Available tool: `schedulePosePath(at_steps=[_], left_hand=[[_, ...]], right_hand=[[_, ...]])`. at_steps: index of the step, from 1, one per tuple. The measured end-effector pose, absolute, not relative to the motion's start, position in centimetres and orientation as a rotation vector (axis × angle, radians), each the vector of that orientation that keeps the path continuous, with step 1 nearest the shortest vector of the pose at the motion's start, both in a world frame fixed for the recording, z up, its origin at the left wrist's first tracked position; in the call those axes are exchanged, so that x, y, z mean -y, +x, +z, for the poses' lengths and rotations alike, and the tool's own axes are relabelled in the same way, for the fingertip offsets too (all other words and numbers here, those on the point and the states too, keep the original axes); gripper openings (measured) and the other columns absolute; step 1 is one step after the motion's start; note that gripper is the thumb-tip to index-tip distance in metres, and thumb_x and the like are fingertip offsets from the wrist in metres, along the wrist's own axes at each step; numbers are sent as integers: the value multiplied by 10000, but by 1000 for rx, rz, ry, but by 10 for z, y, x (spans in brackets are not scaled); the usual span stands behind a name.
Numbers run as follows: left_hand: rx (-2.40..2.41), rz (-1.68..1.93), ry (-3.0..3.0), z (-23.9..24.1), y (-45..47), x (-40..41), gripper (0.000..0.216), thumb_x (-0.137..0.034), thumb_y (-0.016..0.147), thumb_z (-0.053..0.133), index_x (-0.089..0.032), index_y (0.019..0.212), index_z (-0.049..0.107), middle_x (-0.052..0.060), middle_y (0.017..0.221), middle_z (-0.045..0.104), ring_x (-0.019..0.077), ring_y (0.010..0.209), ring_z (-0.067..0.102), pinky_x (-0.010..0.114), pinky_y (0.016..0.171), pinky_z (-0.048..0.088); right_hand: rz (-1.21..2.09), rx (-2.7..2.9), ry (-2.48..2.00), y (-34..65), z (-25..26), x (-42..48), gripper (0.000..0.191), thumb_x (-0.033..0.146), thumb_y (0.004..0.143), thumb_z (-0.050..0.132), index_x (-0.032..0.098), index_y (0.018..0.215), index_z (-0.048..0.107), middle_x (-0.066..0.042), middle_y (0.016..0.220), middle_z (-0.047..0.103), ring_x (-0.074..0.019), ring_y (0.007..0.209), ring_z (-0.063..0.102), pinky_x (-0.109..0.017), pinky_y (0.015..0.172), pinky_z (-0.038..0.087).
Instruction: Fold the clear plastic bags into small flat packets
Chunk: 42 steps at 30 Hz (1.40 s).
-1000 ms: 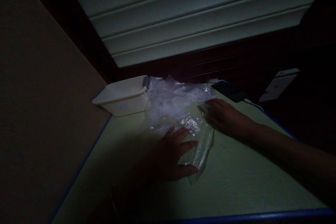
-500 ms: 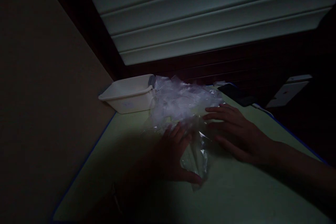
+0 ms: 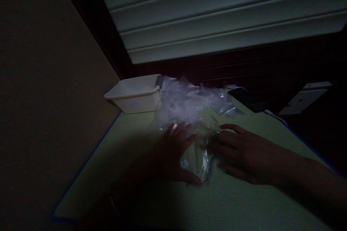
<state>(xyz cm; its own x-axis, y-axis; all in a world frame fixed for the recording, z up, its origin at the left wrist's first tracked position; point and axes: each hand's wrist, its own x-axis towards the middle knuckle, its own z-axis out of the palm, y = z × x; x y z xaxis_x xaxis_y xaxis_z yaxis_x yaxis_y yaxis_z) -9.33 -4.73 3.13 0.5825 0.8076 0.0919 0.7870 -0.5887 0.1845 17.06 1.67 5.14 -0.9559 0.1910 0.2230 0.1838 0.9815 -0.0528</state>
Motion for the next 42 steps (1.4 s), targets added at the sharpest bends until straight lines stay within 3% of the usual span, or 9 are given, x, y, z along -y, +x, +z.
schedulePosePath(at_steps=[3,7,10,20,25,29,32,35,42], left_hand=[[-1412,292,2686,33,-95,47,1021,-768,654,605,-159,1432,349,220,1532,257,391,1423,199,615,1125,175],[-1576,332,2686,31,-92,44,727,-654,851,466,-155,1378,417,206,1498,340,344,1405,280,596,1120,217],[-1711,342,2692,25,-86,42,664,-593,902,421,-123,1370,425,210,1496,343,348,1420,241,595,1128,191],[-1897,589,2641,15,-84,33,637,-511,841,581,-120,1325,446,211,1484,338,359,1408,247,561,1108,268],[-1914,561,2660,26,-79,34,430,-354,796,690,-144,1150,564,127,1163,564,286,1096,521,429,904,464],[-1724,422,2793,30,-70,38,108,-240,911,523,-163,916,598,51,883,612,214,866,561,359,765,458],[-1637,401,2867,33,-65,43,190,-219,935,455,-168,821,599,40,801,612,211,839,561,372,771,432],[-1585,461,2838,37,-65,48,183,-284,923,498,-161,866,621,50,844,648,216,881,583,417,889,407],[-1571,476,2735,27,-72,51,497,-471,875,557,-125,1231,531,125,1258,594,266,1212,503,487,1128,221]], right_hand=[[-29,2898,-316,169,47,-19,346,115,862,501,211,1179,602,-83,1133,642,-224,1011,576,-447,975,353],[3,2893,-261,168,46,-17,189,156,895,468,201,936,647,-51,909,659,-187,835,574,-417,887,357],[58,2905,-226,168,46,-11,204,172,915,440,196,839,627,-31,788,640,-160,719,548,-391,840,350],[441,2912,-79,161,50,7,97,188,823,499,206,808,593,-24,819,638,-193,832,560,-418,916,364],[506,2876,-128,160,51,4,190,169,859,479,193,955,641,-71,933,653,-205,914,590,-359,847,459],[575,2846,-162,160,48,3,237,158,889,463,171,1044,642,-90,978,666,-190,918,612,-321,822,499],[603,2835,-162,161,47,2,242,164,889,480,162,1061,650,-99,988,677,-203,960,615,-345,861,498],[620,2829,-172,162,47,0,242,171,890,488,166,1060,660,-101,990,685,-215,989,615,-366,880,499],[678,2834,-86,161,53,0,255,154,866,493,181,1049,668,-97,989,689,-237,1052,605,-378,931,488]])
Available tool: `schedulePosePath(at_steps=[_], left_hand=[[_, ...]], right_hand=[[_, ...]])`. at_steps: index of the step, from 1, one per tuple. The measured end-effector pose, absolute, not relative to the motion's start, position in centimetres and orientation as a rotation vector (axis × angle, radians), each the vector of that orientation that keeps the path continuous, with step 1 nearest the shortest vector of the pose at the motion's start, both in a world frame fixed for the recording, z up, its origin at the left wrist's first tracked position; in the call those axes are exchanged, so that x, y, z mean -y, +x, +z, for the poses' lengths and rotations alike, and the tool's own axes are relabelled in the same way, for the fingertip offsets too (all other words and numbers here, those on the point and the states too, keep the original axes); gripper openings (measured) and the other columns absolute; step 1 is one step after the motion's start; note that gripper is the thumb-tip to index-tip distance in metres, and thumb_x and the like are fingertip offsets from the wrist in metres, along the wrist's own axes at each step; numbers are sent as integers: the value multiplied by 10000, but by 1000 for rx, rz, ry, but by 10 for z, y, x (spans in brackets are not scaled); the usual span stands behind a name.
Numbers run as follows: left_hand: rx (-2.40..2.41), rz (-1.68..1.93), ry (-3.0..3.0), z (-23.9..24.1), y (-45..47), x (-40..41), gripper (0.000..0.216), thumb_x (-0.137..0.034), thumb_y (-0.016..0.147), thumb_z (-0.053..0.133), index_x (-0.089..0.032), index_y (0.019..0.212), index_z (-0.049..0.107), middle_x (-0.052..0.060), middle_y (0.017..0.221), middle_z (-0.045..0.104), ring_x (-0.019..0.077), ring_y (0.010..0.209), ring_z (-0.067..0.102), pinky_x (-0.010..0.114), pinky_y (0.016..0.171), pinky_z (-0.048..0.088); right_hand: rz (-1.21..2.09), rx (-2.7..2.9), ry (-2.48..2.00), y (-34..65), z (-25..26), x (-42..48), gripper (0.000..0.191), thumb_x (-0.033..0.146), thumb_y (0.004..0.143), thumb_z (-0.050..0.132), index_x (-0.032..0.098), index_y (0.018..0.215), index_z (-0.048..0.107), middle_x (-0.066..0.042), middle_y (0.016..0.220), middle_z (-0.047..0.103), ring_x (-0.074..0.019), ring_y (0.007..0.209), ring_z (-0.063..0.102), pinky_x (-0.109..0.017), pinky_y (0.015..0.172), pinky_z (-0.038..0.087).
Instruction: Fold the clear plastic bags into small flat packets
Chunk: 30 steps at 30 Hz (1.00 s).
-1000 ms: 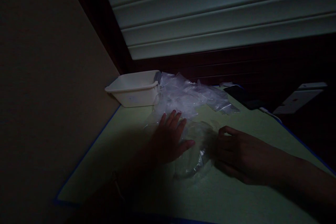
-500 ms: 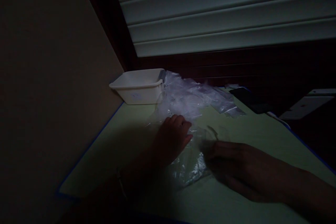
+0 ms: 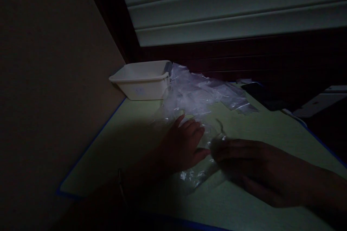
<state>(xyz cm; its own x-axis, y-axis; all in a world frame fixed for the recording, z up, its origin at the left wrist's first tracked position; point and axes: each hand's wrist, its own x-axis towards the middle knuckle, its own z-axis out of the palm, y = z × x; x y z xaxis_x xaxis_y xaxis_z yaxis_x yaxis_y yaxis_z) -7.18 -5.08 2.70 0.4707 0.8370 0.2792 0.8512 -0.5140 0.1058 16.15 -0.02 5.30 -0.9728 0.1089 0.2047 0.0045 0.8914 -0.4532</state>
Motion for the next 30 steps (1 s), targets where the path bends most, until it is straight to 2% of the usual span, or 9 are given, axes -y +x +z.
schedulePosePath(at_steps=[4,8,11,14,18,23,30], left_hand=[[1551,-451,-2662,21,-72,48,572,-483,876,550,-102,1296,478,146,1309,563,273,1249,478,492,1144,209],[1564,-472,-2643,22,-69,44,427,-389,872,598,-158,1227,541,103,1280,593,248,1209,516,497,1140,225],[1541,-496,-2646,23,-69,41,292,-333,876,605,-176,1123,600,79,1225,628,225,1169,548,492,1128,252],[1505,-532,-2646,22,-71,41,244,-323,883,598,-171,1072,624,74,1187,647,215,1128,573,492,1120,268],[1467,-525,-2665,19,-72,40,197,-307,876,610,-186,1023,658,61,1154,658,216,1086,591,499,1089,308],[1429,-539,-2668,15,-72,36,129,-257,895,580,-196,911,693,35,1062,677,196,1027,600,468,1067,337],[1386,-608,-2689,13,-71,27,126,-167,901,527,-147,856,643,48,946,673,187,941,586,372,936,442]], right_hand=[[737,2823,-18,160,57,2,229,181,877,482,195,1003,673,-91,970,690,-237,988,622,-398,912,491],[753,2845,-17,159,60,2,226,298,893,533,196,1035,676,-93,960,685,-238,955,627,-394,873,502],[745,2831,-23,161,58,0,385,464,867,576,168,1097,662,-117,1003,676,-255,980,624,-391,856,508],[735,2795,-34,163,53,-4,511,536,871,542,131,1170,625,-148,1054,665,-262,1003,622,-387,845,513],[690,2780,-118,163,46,-5,427,436,934,478,139,1218,597,-145,1102,661,-238,1041,613,-377,878,504],[640,2786,-191,160,43,-4,338,362,955,463,163,1176,624,-117,1094,672,-221,1049,608,-382,905,497],[658,2780,-181,158,41,-4,272,299,949,485,149,1111,643,-117,1041,676,-219,1044,599,-376,905,486]])
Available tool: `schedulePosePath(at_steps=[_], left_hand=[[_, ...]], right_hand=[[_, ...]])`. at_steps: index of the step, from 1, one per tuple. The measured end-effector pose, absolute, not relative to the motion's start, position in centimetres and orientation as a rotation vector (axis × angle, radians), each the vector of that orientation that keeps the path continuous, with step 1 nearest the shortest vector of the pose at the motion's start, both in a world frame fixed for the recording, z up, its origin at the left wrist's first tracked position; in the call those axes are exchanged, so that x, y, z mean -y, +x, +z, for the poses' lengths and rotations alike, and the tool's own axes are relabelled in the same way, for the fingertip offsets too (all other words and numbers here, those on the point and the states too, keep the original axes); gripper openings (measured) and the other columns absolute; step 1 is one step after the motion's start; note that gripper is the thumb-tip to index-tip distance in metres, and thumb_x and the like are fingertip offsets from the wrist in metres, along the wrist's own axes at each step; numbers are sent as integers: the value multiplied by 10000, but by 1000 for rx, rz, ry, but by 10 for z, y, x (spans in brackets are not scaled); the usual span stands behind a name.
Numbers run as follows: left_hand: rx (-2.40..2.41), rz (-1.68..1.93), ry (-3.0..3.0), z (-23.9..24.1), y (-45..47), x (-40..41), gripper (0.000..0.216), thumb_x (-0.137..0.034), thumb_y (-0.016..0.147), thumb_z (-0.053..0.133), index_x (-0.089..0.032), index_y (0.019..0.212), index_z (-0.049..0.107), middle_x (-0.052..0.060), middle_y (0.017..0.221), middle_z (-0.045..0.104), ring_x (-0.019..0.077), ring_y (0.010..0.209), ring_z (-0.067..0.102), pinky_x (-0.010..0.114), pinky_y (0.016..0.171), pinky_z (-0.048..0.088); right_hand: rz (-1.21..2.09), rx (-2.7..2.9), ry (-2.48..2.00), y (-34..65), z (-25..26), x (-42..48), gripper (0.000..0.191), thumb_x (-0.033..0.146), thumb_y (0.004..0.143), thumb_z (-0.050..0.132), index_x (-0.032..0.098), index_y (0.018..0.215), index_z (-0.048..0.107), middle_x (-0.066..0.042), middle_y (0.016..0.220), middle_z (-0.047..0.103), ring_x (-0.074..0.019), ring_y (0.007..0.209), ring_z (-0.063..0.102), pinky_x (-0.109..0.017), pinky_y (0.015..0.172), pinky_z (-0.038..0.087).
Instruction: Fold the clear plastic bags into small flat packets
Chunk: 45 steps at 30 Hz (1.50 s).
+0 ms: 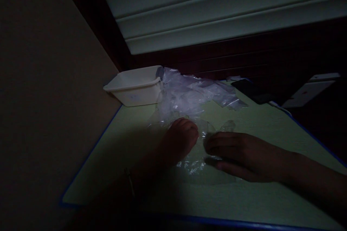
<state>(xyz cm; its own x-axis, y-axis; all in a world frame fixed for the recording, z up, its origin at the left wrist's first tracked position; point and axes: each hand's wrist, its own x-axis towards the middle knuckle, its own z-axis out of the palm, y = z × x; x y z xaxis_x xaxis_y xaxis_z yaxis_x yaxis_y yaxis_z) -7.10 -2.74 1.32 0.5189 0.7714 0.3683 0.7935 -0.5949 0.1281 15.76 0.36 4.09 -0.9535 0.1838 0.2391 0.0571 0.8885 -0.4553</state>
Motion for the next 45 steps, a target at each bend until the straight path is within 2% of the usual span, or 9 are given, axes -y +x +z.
schedulePosePath(at_steps=[3,7,11,16,22,29,34,40,45], left_hand=[[1408,-650,-2700,14,-72,28,112,-192,897,531,-146,925,630,60,971,673,202,961,587,385,931,452],[1373,-675,-2774,14,-76,30,324,-309,842,641,-155,1125,605,87,1161,642,232,1104,557,421,1000,419],[1374,-659,-2829,10,-77,26,171,-300,877,611,-198,995,680,61,1087,674,205,1055,580,387,930,454],[1374,-693,-2801,8,-75,22,107,-255,877,612,-187,855,692,42,977,688,188,982,580,355,876,468],[1305,-711,-2761,14,-74,17,169,-215,944,480,-137,940,630,69,968,676,176,977,580,356,895,483],[1244,-771,-2636,35,-65,-3,189,-228,941,473,-154,887,638,102,1177,617,211,1209,472,413,1020,435],[1225,-672,-2640,42,-52,-35,218,-259,952,459,-153,949,650,90,1208,603,215,1245,443,406,1032,427],[1143,-558,-2590,31,-36,-80,230,-282,956,465,-135,1040,621,99,1188,602,213,1223,466,389,1007,430],[1176,-670,-2510,44,-36,-77,274,-308,963,455,-125,1113,593,95,1196,601,206,1190,491,370,1002,422]], right_hand=[[662,2760,-157,157,41,-3,261,291,947,487,145,1095,644,-117,1023,676,-223,1050,592,-388,914,477],[702,2734,-133,156,43,-3,250,286,949,482,144,1077,643,-115,999,675,-216,1027,598,-387,899,479],[719,2751,-117,156,42,-3,250,284,947,483,138,1075,641,-113,986,670,-213,1004,600,-387,875,483],[704,2756,-123,156,39,-3,254,285,947,475,132,1062,643,-109,968,665,-209,978,599,-383,856,482],[690,2725,-86,154,40,-1,245,272,944,468,127,1032,645,-110,942,659,-208,971,593,-370,847,475],[649,2720,-93,152,37,4,202,265,922,487,138,949,641,-98,890,638,-208,926,572,-364,826,468],[657,2772,-99,151,39,3,215,269,923,466,131,903,629,-86,868,623,-196,907,548,-347,831,455],[680,2770,-117,152,37,2,204,270,918,470,138,928,625,-85,896,623,-191,898,551,-342,799,465],[676,2751,-144,152,36,1,239,287,916,489,131,1039,620,-104,986,628,-207,977,562,-368,850,474]])
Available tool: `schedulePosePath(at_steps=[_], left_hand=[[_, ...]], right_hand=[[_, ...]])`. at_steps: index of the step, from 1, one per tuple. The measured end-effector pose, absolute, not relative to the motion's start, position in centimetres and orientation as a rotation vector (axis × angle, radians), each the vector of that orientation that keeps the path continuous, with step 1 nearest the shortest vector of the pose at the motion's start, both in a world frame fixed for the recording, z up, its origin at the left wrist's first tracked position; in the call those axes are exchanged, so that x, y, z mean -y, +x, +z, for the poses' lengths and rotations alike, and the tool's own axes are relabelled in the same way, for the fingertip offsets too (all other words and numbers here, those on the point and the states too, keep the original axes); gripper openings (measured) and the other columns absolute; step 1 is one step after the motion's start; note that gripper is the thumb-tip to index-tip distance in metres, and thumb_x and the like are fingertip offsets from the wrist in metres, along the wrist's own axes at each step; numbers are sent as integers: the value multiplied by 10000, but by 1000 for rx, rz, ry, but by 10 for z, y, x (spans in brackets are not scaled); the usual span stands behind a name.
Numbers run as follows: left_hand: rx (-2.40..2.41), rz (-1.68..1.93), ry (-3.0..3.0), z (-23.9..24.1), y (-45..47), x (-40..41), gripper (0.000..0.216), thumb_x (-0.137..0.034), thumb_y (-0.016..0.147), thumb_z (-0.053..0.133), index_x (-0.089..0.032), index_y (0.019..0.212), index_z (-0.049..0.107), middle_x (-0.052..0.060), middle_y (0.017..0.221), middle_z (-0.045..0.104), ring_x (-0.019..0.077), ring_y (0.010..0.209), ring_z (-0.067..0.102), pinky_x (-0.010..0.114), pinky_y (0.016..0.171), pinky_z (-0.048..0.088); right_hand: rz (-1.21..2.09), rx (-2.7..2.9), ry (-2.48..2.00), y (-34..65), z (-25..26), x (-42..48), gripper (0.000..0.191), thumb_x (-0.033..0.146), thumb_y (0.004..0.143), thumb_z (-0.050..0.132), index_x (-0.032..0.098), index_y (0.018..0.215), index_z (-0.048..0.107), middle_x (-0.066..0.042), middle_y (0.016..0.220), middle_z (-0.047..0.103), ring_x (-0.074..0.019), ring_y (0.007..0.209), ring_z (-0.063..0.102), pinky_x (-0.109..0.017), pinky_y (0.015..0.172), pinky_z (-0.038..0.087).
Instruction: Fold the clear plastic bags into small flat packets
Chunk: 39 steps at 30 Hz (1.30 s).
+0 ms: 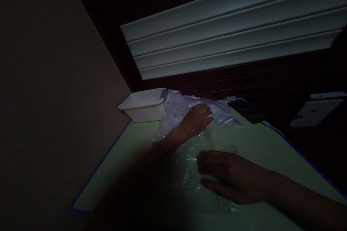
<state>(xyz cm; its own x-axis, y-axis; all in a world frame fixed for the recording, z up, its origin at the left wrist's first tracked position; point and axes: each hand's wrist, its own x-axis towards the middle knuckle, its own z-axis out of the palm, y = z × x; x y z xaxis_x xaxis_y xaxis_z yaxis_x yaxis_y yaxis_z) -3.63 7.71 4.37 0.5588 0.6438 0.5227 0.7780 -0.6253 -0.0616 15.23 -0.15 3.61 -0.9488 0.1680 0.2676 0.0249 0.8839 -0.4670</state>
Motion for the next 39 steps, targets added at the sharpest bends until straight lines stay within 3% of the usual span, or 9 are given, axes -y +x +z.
schedulePosePath(at_steps=[5,10,19,24,29,39], left_hand=[[1152,-648,-2566,64,-58,-35,245,-273,971,428,-150,1080,608,88,1133,637,185,1123,537,369,963,442],[1241,-644,-2479,54,-93,0,201,-239,937,470,-150,1016,632,97,1031,666,203,1017,578,396,894,482],[1497,-882,-2463,25,-115,20,209,-320,911,506,-158,969,626,90,961,663,210,937,588,400,860,499],[1493,-901,-2561,23,-104,30,330,-398,869,569,-155,1092,590,99,1039,647,224,979,566,411,881,486],[1383,-691,-2703,17,-112,33,331,-304,880,540,-178,1186,562,103,1193,599,241,1135,515,440,967,431],[1683,-630,-2513,25,-133,34,245,-261,933,435,-159,1105,577,90,1069,626,219,997,547,382,910,456]], right_hand=[[622,2726,-218,153,35,0,311,302,930,485,140,1166,608,-127,1135,623,-223,1087,561,-385,928,472],[501,2743,-364,155,29,-3,379,329,953,456,165,1274,574,-129,1342,552,-258,1240,505,-427,1031,423],[497,2679,-355,156,36,-9,290,342,964,453,169,1056,668,-102,1015,669,-219,978,622,-372,867,496],[470,2712,-373,157,38,-9,276,335,960,461,178,1050,669,-93,1003,665,-219,960,619,-383,845,502],[447,2708,-385,158,36,-12,267,319,957,466,178,1057,670,-94,1002,669,-215,958,626,-380,853,510],[461,2681,-403,162,33,-17,236,294,922,525,230,1081,688,-64,1021,691,-198,891,657,-350,800,549]])
